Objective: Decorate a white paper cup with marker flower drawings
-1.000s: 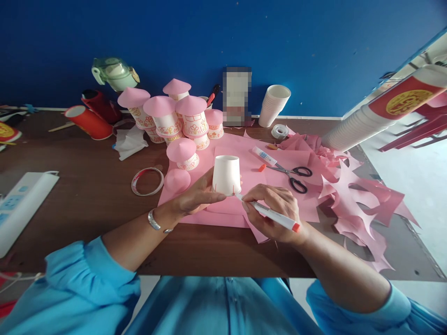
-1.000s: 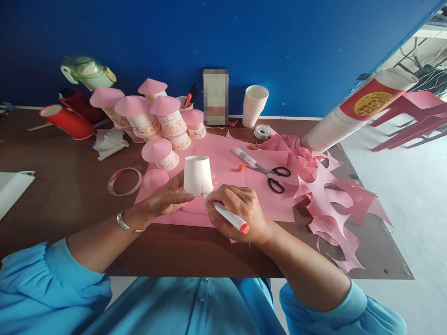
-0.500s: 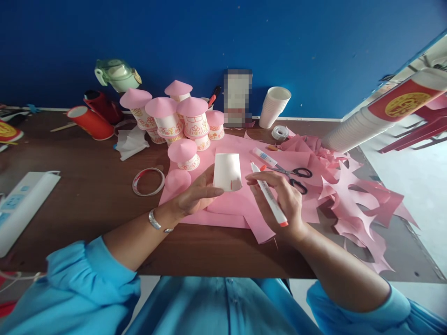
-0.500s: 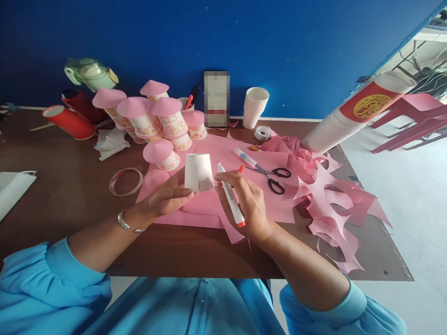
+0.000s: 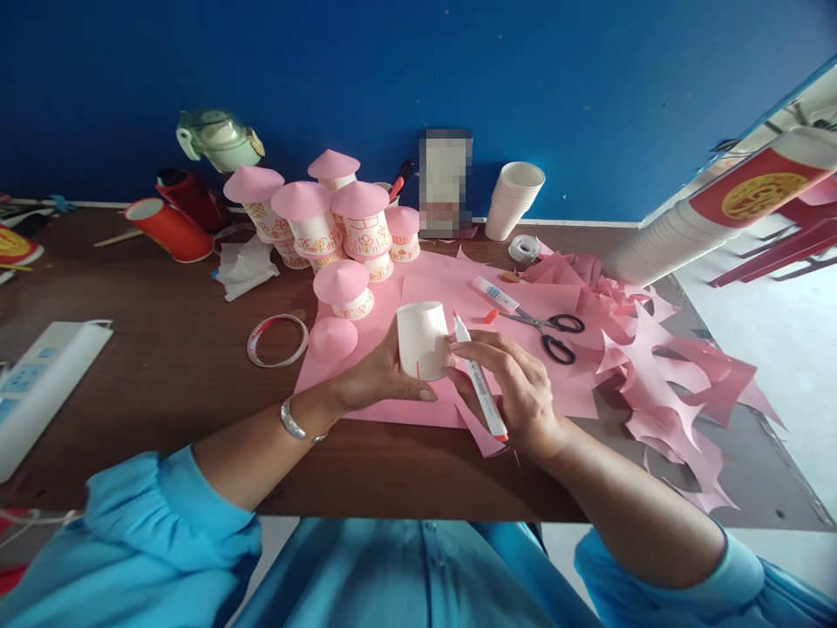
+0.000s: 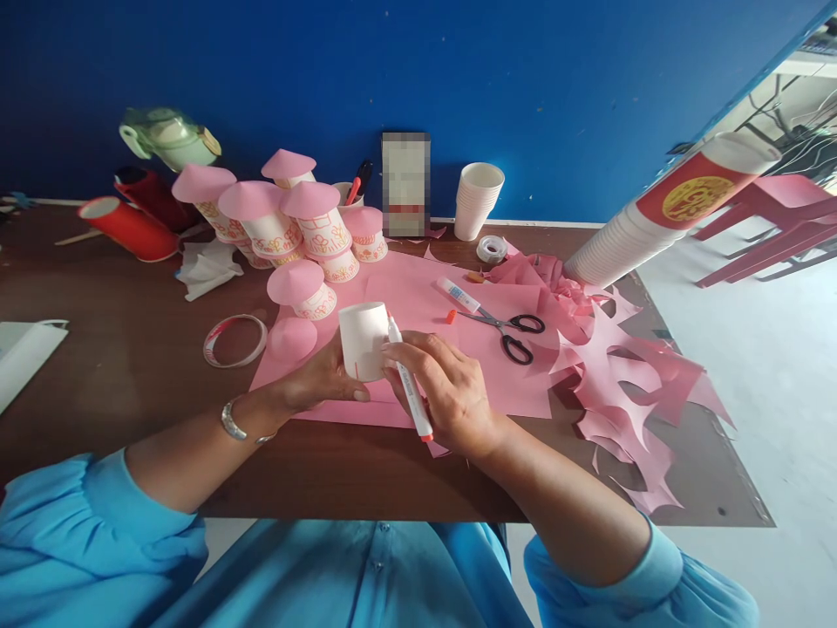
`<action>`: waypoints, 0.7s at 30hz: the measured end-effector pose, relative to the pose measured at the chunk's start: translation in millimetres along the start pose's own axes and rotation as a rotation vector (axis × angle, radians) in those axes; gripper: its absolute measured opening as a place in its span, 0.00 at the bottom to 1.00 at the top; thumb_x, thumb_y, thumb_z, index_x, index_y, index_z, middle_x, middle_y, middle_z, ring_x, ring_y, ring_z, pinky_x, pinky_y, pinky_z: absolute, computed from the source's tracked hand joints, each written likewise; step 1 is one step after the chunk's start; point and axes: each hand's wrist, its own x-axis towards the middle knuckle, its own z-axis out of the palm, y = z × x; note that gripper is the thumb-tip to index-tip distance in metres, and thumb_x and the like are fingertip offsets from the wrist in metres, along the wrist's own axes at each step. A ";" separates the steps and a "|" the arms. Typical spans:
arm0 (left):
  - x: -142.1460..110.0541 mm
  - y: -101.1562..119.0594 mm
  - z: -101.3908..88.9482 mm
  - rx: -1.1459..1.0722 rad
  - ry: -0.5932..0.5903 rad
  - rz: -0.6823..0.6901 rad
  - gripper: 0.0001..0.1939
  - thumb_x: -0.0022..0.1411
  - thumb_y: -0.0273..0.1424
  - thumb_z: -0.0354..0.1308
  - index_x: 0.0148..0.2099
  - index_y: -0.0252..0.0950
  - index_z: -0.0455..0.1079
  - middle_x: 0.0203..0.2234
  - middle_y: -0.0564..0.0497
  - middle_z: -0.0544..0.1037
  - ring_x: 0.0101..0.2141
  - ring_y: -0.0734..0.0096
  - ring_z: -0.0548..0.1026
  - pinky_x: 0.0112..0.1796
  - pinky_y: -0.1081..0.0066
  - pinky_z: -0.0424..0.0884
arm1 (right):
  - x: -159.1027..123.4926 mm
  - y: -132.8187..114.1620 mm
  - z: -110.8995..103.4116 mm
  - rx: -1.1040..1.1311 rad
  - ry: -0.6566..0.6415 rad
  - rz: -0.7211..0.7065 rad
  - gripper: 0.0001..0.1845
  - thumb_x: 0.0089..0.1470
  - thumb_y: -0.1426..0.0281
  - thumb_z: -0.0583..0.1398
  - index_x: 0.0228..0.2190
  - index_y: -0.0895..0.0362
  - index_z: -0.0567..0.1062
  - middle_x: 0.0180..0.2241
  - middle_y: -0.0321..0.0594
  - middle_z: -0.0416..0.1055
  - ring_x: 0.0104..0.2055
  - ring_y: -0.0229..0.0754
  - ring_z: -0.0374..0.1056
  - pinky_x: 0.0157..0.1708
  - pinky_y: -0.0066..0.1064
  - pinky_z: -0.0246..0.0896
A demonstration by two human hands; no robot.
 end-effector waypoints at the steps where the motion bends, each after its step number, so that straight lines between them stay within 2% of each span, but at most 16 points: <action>1: 0.8 -0.3 0.0 -0.002 0.018 0.000 0.42 0.51 0.34 0.80 0.65 0.45 0.67 0.59 0.42 0.77 0.61 0.45 0.74 0.57 0.53 0.73 | 0.0 0.0 0.3 0.007 -0.002 0.001 0.21 0.65 0.76 0.64 0.58 0.52 0.72 0.45 0.44 0.81 0.43 0.45 0.81 0.40 0.36 0.80; 8: 2.2 4.4 -0.5 -0.130 0.030 0.030 0.32 0.60 0.34 0.74 0.64 0.43 0.71 0.54 0.43 0.81 0.57 0.49 0.78 0.60 0.51 0.71 | 2.3 -0.1 -1.9 -0.010 0.067 -0.009 0.23 0.65 0.76 0.65 0.59 0.51 0.71 0.44 0.43 0.83 0.45 0.46 0.82 0.41 0.36 0.82; 11: 1.8 7.5 0.0 -0.147 0.032 0.011 0.27 0.61 0.35 0.72 0.62 0.42 0.74 0.53 0.43 0.82 0.57 0.50 0.78 0.61 0.51 0.70 | -1.1 0.5 0.2 -0.005 0.039 -0.007 0.23 0.66 0.76 0.64 0.59 0.51 0.71 0.45 0.44 0.83 0.44 0.44 0.82 0.40 0.35 0.81; 17: 2.7 9.0 1.5 -0.065 0.042 -0.036 0.30 0.55 0.36 0.77 0.59 0.40 0.75 0.53 0.43 0.81 0.56 0.49 0.77 0.58 0.53 0.70 | -1.8 0.4 -2.0 0.061 0.002 -0.028 0.21 0.67 0.77 0.62 0.59 0.53 0.72 0.44 0.44 0.81 0.43 0.43 0.81 0.41 0.33 0.80; 21: 0.4 5.9 -2.4 0.002 0.072 -0.078 0.30 0.56 0.36 0.77 0.59 0.42 0.73 0.53 0.44 0.81 0.55 0.51 0.76 0.56 0.55 0.70 | 8.4 -3.9 -14.3 0.050 -0.023 -0.057 0.15 0.70 0.72 0.59 0.56 0.50 0.74 0.38 0.41 0.77 0.35 0.40 0.77 0.34 0.32 0.78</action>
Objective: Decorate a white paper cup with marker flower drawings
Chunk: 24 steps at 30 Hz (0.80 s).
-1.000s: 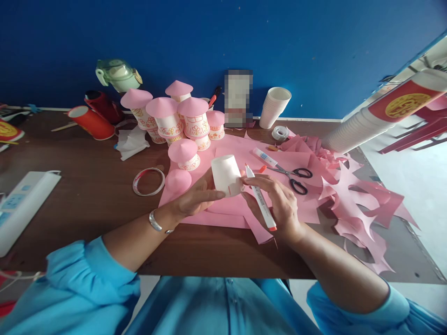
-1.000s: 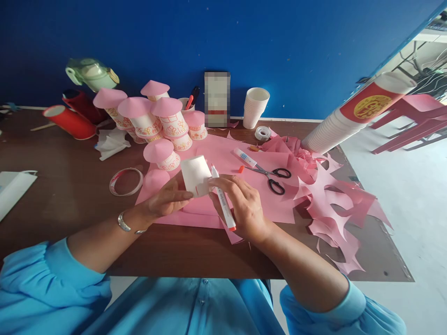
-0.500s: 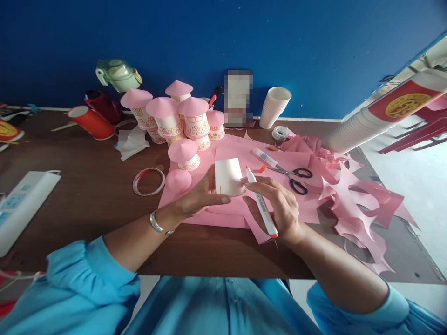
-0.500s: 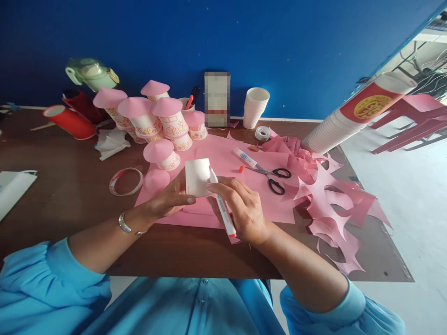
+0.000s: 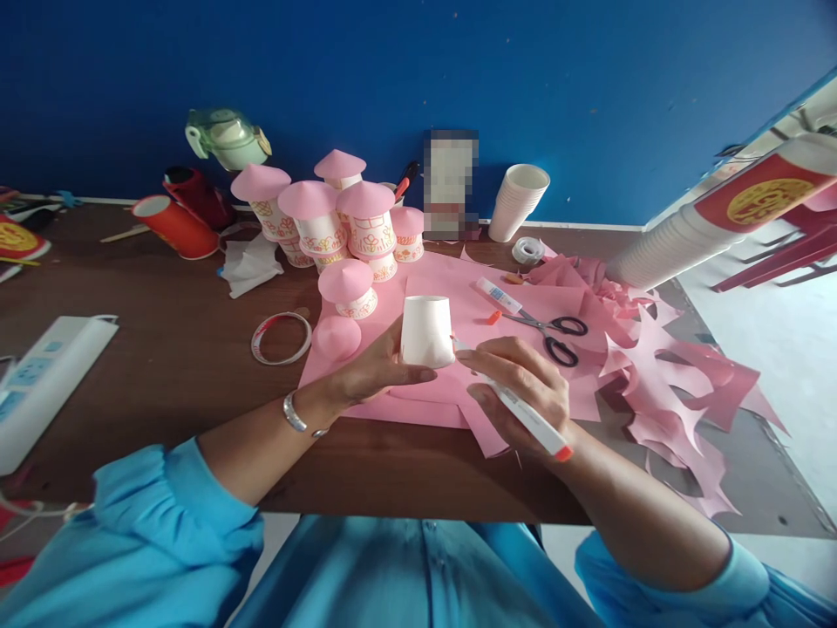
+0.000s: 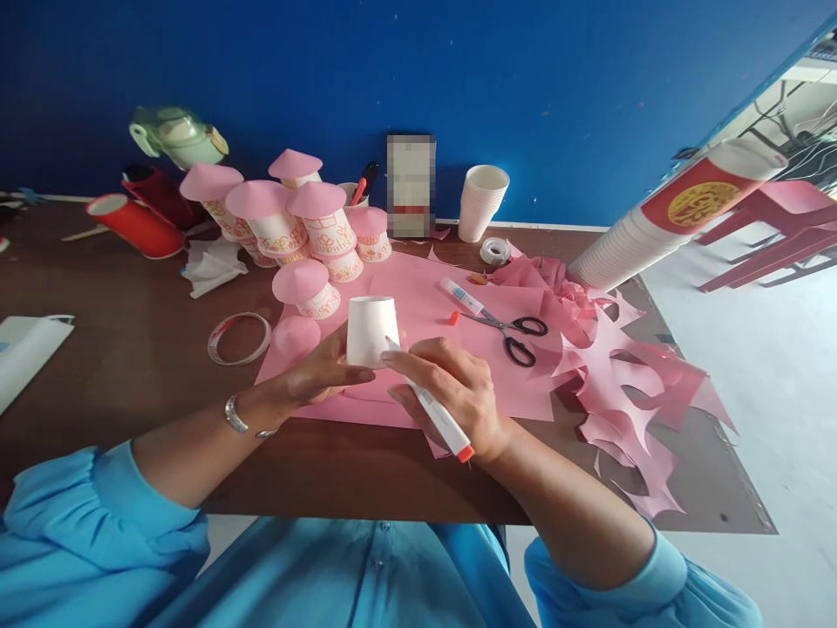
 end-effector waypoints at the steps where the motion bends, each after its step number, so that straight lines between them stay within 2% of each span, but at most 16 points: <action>1: -0.6 -0.9 -1.1 0.017 0.008 -0.006 0.30 0.57 0.36 0.77 0.59 0.42 0.72 0.53 0.44 0.81 0.54 0.52 0.76 0.55 0.55 0.70 | 1.8 -1.4 -2.3 -0.005 -0.011 0.010 0.14 0.70 0.71 0.59 0.55 0.50 0.75 0.37 0.40 0.76 0.34 0.40 0.76 0.32 0.32 0.77; 10: -0.9 -2.1 -1.2 0.113 0.046 -0.051 0.30 0.56 0.38 0.77 0.57 0.40 0.69 0.48 0.46 0.77 0.49 0.58 0.74 0.48 0.59 0.71 | -0.5 -5.5 6.5 0.036 0.036 -0.001 0.09 0.64 0.77 0.62 0.45 0.55 0.72 0.32 0.38 0.78 0.31 0.39 0.78 0.30 0.28 0.77; 15: -0.4 4.5 1.3 0.205 0.032 -0.047 0.30 0.56 0.42 0.76 0.56 0.38 0.70 0.48 0.44 0.78 0.50 0.55 0.75 0.49 0.56 0.71 | -0.4 -4.4 7.5 0.037 0.024 -0.045 0.09 0.64 0.78 0.63 0.44 0.56 0.72 0.31 0.38 0.79 0.31 0.39 0.79 0.31 0.28 0.79; 24: -1.4 3.7 2.0 0.207 0.033 -0.048 0.32 0.57 0.43 0.76 0.58 0.39 0.69 0.50 0.43 0.78 0.52 0.51 0.75 0.51 0.53 0.71 | -1.5 -4.0 8.0 0.013 0.009 -0.038 0.09 0.65 0.77 0.63 0.46 0.55 0.72 0.32 0.38 0.79 0.31 0.39 0.79 0.32 0.28 0.79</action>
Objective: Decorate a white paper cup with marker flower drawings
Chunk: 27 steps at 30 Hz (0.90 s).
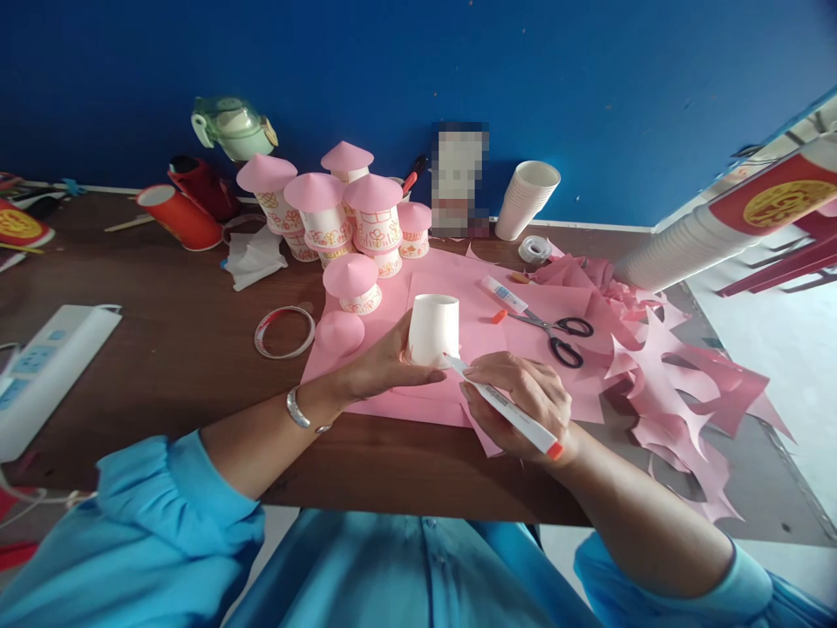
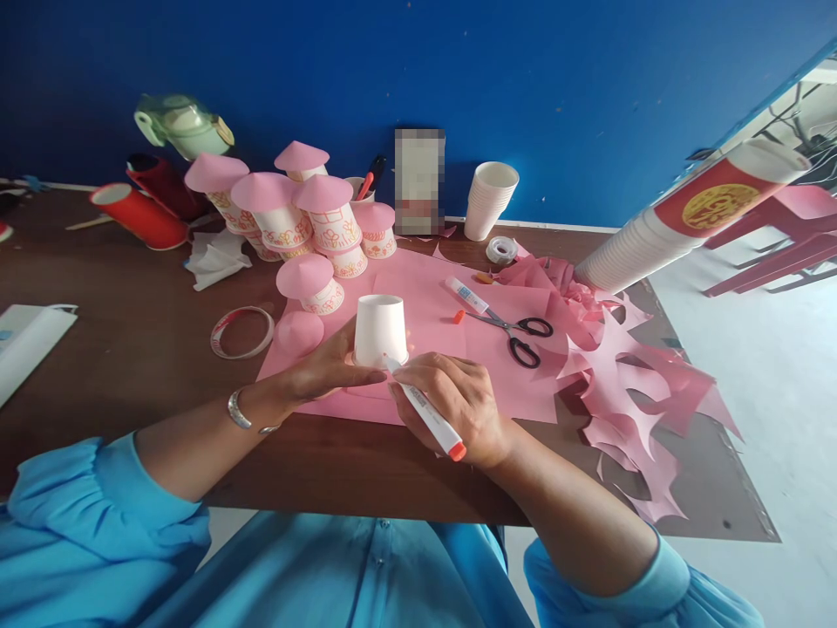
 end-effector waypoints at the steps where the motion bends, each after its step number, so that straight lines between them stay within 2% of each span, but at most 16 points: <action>1: -0.1 0.2 -0.1 0.005 0.005 -0.001 0.33 0.56 0.43 0.76 0.58 0.39 0.69 0.51 0.43 0.78 0.52 0.51 0.75 0.52 0.53 0.71 | 0.0 0.1 0.1 -0.002 0.002 -0.002 0.09 0.65 0.77 0.62 0.46 0.56 0.72 0.32 0.38 0.79 0.31 0.39 0.79 0.32 0.28 0.79; 9: 0.2 -0.5 -0.6 0.012 0.003 -0.010 0.34 0.55 0.45 0.76 0.59 0.38 0.69 0.51 0.42 0.78 0.53 0.50 0.75 0.52 0.53 0.72 | 2.8 -1.5 -0.7 -0.039 -0.012 -0.003 0.07 0.66 0.77 0.62 0.45 0.55 0.72 0.31 0.38 0.79 0.31 0.38 0.79 0.31 0.27 0.77; 18: 0.7 -6.1 -4.2 -0.062 -0.037 0.007 0.32 0.56 0.39 0.77 0.58 0.40 0.69 0.51 0.45 0.78 0.52 0.54 0.75 0.51 0.56 0.72 | 3.0 -5.4 -5.7 0.065 -0.097 0.109 0.06 0.65 0.76 0.59 0.41 0.53 0.71 0.30 0.34 0.77 0.27 0.36 0.75 0.26 0.27 0.70; 20: 0.3 -7.3 -4.7 -0.114 -0.026 0.016 0.32 0.55 0.38 0.78 0.58 0.42 0.69 0.50 0.46 0.78 0.53 0.54 0.75 0.52 0.55 0.71 | 3.4 -5.3 -7.8 0.076 -0.074 0.109 0.06 0.65 0.76 0.59 0.41 0.54 0.71 0.30 0.35 0.77 0.28 0.36 0.75 0.27 0.27 0.71; 23: -0.2 -8.3 -5.7 -0.170 -0.013 0.010 0.33 0.54 0.37 0.78 0.58 0.43 0.70 0.51 0.47 0.78 0.54 0.52 0.75 0.53 0.53 0.70 | 3.4 -3.8 -10.0 0.096 -0.017 0.074 0.12 0.64 0.79 0.60 0.46 0.54 0.73 0.31 0.36 0.78 0.29 0.38 0.77 0.29 0.28 0.74; 27: 1.4 -8.3 -6.2 -0.242 -0.021 0.034 0.35 0.56 0.37 0.77 0.64 0.45 0.70 0.59 0.44 0.77 0.61 0.46 0.72 0.60 0.49 0.67 | 0.7 0.7 -6.4 -0.014 0.066 0.111 0.17 0.64 0.80 0.62 0.51 0.52 0.75 0.35 0.38 0.81 0.32 0.40 0.78 0.31 0.31 0.76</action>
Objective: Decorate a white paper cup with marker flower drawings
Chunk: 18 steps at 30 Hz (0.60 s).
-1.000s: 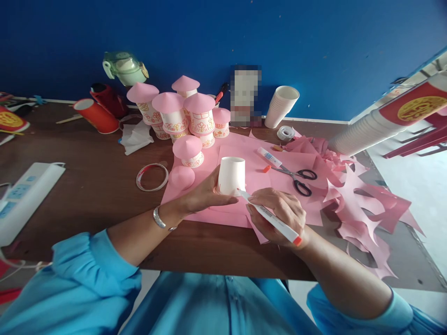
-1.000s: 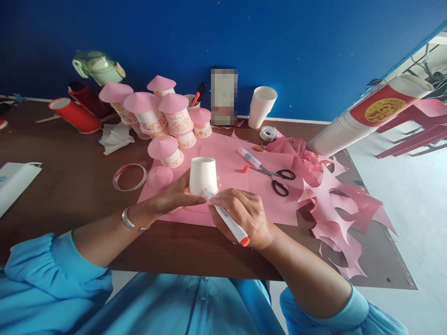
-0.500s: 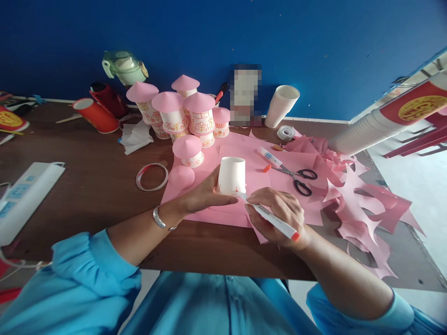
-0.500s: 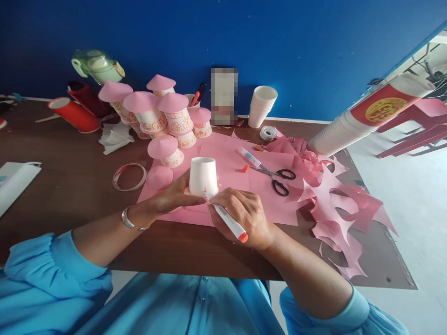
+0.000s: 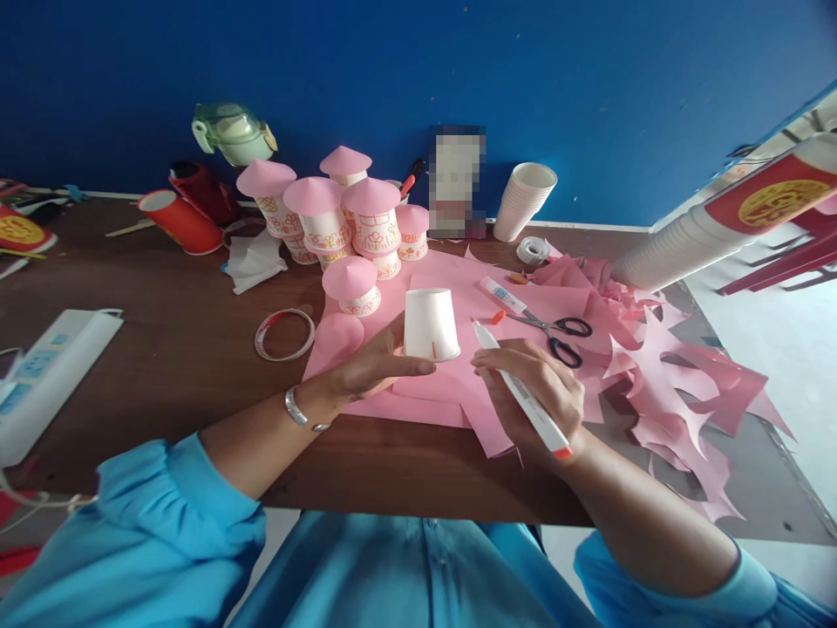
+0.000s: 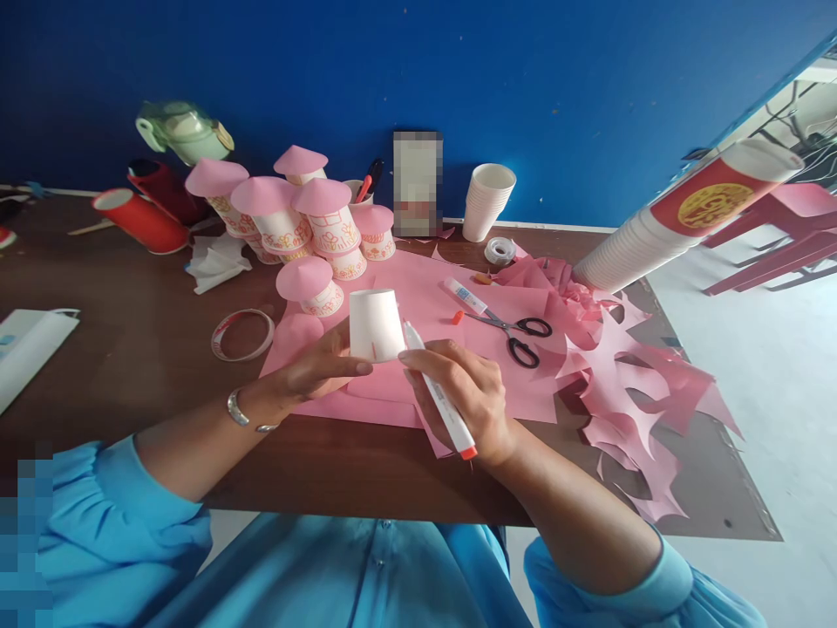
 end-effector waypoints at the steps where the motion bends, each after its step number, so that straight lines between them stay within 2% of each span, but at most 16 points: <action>1: 0.8 0.1 0.4 -0.024 -0.010 0.021 0.35 0.58 0.37 0.75 0.65 0.46 0.70 0.61 0.44 0.76 0.63 0.46 0.70 0.61 0.49 0.66 | -0.7 1.3 1.8 -0.023 0.018 0.013 0.18 0.64 0.80 0.62 0.52 0.51 0.75 0.36 0.39 0.81 0.34 0.41 0.79 0.33 0.32 0.77; 3: 2.3 0.6 1.9 -0.067 -0.037 0.074 0.32 0.62 0.37 0.72 0.66 0.46 0.69 0.62 0.44 0.76 0.64 0.46 0.70 0.64 0.48 0.64 | -2.1 3.5 5.2 -0.043 0.014 0.024 0.20 0.64 0.79 0.62 0.55 0.51 0.75 0.40 0.41 0.83 0.38 0.43 0.81 0.38 0.35 0.79; 6: 2.9 1.6 4.5 -0.099 -0.049 0.121 0.27 0.63 0.37 0.70 0.63 0.44 0.72 0.58 0.44 0.79 0.63 0.47 0.73 0.64 0.49 0.66 | -4.8 5.8 8.7 -0.042 -0.026 -0.005 0.21 0.65 0.79 0.62 0.56 0.53 0.74 0.42 0.43 0.83 0.40 0.43 0.82 0.39 0.34 0.80; 11: 1.2 2.4 7.6 -0.080 -0.020 0.036 0.32 0.58 0.35 0.75 0.62 0.43 0.71 0.54 0.44 0.81 0.59 0.46 0.77 0.61 0.47 0.70 | -13.8 9.3 11.6 0.015 -0.089 -0.049 0.20 0.66 0.78 0.61 0.57 0.54 0.74 0.42 0.43 0.83 0.42 0.43 0.82 0.40 0.33 0.81; 14: 1.5 2.8 8.9 -0.073 -0.020 0.029 0.29 0.56 0.35 0.77 0.58 0.43 0.72 0.49 0.46 0.83 0.56 0.47 0.78 0.59 0.48 0.71 | -14.3 9.9 11.9 0.065 -0.093 -0.082 0.20 0.66 0.79 0.61 0.58 0.58 0.73 0.43 0.47 0.82 0.45 0.45 0.82 0.44 0.35 0.81; 18: 2.3 3.6 7.5 -0.035 0.010 0.025 0.30 0.55 0.37 0.77 0.59 0.43 0.73 0.52 0.46 0.82 0.58 0.47 0.75 0.60 0.49 0.69 | -5.3 6.8 6.2 0.038 -0.021 -0.089 0.19 0.67 0.77 0.62 0.57 0.54 0.74 0.37 0.41 0.79 0.35 0.41 0.77 0.34 0.32 0.76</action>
